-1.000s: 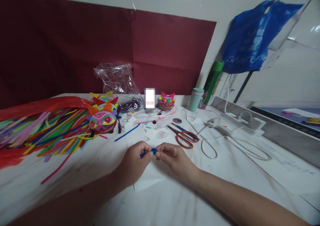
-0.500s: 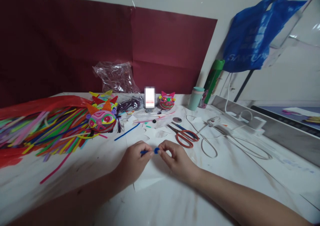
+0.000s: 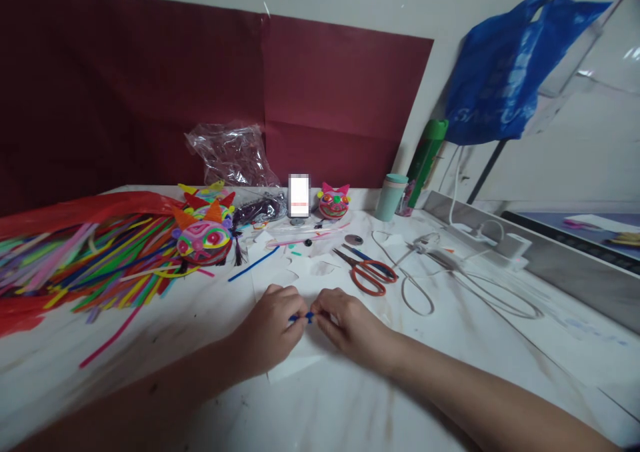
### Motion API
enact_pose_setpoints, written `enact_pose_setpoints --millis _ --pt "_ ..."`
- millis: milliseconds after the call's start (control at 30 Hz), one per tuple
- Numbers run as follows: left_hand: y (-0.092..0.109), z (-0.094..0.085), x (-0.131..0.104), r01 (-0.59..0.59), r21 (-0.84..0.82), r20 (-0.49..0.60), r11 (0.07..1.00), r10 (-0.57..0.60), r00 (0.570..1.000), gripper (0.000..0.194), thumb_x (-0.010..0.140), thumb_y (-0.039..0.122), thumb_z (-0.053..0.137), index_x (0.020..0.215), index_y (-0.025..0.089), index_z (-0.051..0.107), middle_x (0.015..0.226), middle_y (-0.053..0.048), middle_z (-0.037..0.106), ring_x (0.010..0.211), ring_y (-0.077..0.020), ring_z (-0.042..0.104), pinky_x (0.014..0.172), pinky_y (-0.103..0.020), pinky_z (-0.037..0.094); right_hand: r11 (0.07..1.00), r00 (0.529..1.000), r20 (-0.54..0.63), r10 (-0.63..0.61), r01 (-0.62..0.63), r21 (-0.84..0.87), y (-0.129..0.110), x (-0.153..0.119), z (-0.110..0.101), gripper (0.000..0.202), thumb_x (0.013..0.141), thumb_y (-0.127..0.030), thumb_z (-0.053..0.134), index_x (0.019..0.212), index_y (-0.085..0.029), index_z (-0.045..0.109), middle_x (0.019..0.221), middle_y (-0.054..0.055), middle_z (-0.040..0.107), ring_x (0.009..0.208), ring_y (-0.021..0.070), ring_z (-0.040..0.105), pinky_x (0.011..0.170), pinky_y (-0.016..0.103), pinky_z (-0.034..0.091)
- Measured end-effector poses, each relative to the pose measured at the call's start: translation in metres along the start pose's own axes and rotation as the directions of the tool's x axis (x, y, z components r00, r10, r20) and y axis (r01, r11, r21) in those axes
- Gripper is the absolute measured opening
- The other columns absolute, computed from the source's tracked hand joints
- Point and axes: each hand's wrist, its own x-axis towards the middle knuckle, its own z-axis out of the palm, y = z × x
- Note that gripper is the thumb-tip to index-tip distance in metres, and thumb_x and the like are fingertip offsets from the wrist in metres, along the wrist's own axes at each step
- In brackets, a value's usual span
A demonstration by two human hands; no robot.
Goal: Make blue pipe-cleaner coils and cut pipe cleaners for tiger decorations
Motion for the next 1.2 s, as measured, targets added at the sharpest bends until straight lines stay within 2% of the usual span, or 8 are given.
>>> enact_pose_setpoints --millis 133,233,467,600,767,933,1000,1200 --pt "0.005 0.002 0.000 0.189 -0.220 -0.137 0.957 -0.223 0.965 0.014 0.072 0.016 0.044 0.058 0.019 0.044 0.062 0.002 0.047 0.061 -0.0129 0.045 0.056 -0.023 0.035 0.902 0.975 -0.036 0.220 -0.190 0.389 0.001 0.003 0.006 0.015 0.080 -0.029 0.054 0.074 -0.015 0.056 0.071 0.002 0.057 0.067 0.0135 0.051 0.064 0.026 0.040" --pt "0.007 0.007 0.000 0.255 -0.317 -0.161 0.914 -0.317 0.935 0.014 0.072 0.018 0.045 0.058 0.019 0.045 0.059 0.004 0.044 0.057 -0.0117 0.043 0.053 -0.022 0.034 0.848 0.961 -0.059 0.271 -0.210 0.486 0.004 0.002 0.014 0.022 0.077 -0.036 0.057 0.071 -0.015 0.055 0.065 -0.001 0.052 0.062 0.0116 0.048 0.061 0.024 0.039" --pt "0.003 0.008 -0.001 0.274 -0.249 -0.102 0.929 -0.307 0.946 0.014 0.071 0.018 0.047 0.058 0.019 0.046 0.059 0.003 0.045 0.060 -0.0126 0.046 0.056 -0.023 0.034 0.933 0.968 -0.131 0.215 -0.165 0.319 0.003 0.000 0.015 0.018 0.082 -0.029 0.051 0.071 -0.016 0.055 0.068 0.001 0.054 0.065 0.0126 0.048 0.061 0.024 0.039" --pt "0.000 0.001 0.001 0.267 -0.213 -0.016 0.940 -0.276 0.961 0.011 0.069 0.017 0.049 0.059 0.019 0.050 0.059 0.002 0.050 0.061 -0.0136 0.047 0.056 -0.024 0.035 0.983 0.991 -0.058 0.122 -0.112 0.148 0.001 0.001 0.005 0.011 0.079 -0.016 0.050 0.069 -0.016 0.056 0.068 0.000 0.054 0.062 0.0114 0.047 0.057 0.022 0.037" --pt "0.002 -0.003 0.002 0.212 -0.136 0.084 0.968 -0.202 0.976 0.010 0.068 0.015 0.048 0.058 0.018 0.048 0.063 0.001 0.052 0.063 -0.0140 0.048 0.058 -0.024 0.035 0.994 0.998 0.058 0.035 -0.040 0.101 0.000 0.001 -0.002 0.012 0.075 -0.009 0.049 0.069 -0.016 0.057 0.066 0.000 0.055 0.061 0.0106 0.046 0.056 0.021 0.037" --pt "0.005 0.002 0.001 0.240 -0.191 -0.068 0.952 -0.256 0.964 0.011 0.070 0.018 0.046 0.059 0.019 0.047 0.060 0.003 0.047 0.059 -0.0126 0.045 0.055 -0.023 0.034 0.926 0.974 -0.037 0.226 -0.202 0.318 0.002 0.002 0.006 0.014 0.080 -0.025 0.053 0.071 -0.015 0.057 0.068 0.001 0.056 0.064 0.0122 0.050 0.061 0.023 0.039" --pt "0.007 0.004 0.000 0.258 -0.239 -0.122 0.936 -0.293 0.948 0.012 0.071 0.020 0.046 0.059 0.019 0.047 0.059 0.003 0.046 0.058 -0.0124 0.045 0.054 -0.022 0.034 0.904 0.966 -0.070 0.250 -0.207 0.373 0.002 0.002 0.010 0.019 0.080 -0.031 0.054 0.071 -0.015 0.056 0.067 0.001 0.055 0.064 0.0126 0.050 0.061 0.024 0.040" --pt "0.005 0.005 0.000 0.287 -0.279 -0.063 0.917 -0.315 0.947 0.011 0.071 0.020 0.048 0.060 0.019 0.049 0.058 0.004 0.046 0.057 -0.0122 0.045 0.055 -0.023 0.035 0.973 0.970 -0.177 0.168 -0.135 0.187 0.000 0.000 0.010 0.017 0.084 -0.027 0.048 0.072 -0.017 0.054 0.068 0.002 0.054 0.064 0.0129 0.048 0.057 0.023 0.038"
